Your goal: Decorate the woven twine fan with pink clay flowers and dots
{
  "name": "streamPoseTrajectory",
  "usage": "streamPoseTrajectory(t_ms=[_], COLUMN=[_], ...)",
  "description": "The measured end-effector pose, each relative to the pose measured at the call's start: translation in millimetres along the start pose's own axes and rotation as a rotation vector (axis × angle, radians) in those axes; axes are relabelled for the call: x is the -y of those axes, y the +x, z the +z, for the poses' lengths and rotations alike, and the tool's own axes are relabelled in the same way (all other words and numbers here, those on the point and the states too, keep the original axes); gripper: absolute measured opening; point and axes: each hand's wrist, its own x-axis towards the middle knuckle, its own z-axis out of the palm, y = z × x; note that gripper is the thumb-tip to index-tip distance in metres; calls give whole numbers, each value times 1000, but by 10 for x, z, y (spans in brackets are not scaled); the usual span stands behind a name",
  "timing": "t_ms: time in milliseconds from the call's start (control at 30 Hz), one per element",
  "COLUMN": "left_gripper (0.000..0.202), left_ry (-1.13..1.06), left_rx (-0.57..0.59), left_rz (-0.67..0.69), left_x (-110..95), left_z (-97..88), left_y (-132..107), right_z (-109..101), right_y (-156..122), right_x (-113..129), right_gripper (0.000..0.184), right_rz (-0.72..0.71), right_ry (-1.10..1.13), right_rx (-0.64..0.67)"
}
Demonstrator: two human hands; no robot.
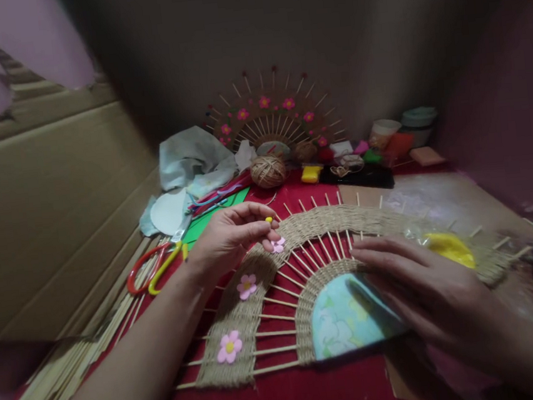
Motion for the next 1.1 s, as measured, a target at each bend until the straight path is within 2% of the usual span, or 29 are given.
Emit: streamPoseTrajectory(t_ms=[167, 267, 367, 500, 600, 667, 833, 1100], left_gripper=[18, 16, 16, 13, 9, 9, 10, 9], left_ry=[-13, 64, 261, 645, 918, 1021, 1117, 1097], left_rx=[-22, -31, -81, -134, -96, -53, -5, 42], left_rz=[3, -8, 12, 105, 215, 243, 181, 153], left_x=[3, 16, 17, 2, 18, 44, 86, 103], left_z=[14, -37, -74, -66, -50, -43, -22, -33], left_y=[-1, 7, 13, 18, 21, 23, 32, 60], right_z=[1, -1, -2, -2, 2, 4, 7, -1], right_y=[1, 1, 3, 12, 19, 18, -2, 1], right_x=[-6, -4, -1, 3, 1, -5, -19, -5], right_gripper=[28, 29, 28, 26, 25, 26, 28, 29], right_rz=[14, 19, 21, 15, 12, 11, 17, 31], right_ry=[-2, 0, 1, 3, 10, 10, 9, 23], right_rx=[7, 3, -3, -7, -8, -5, 3, -3])
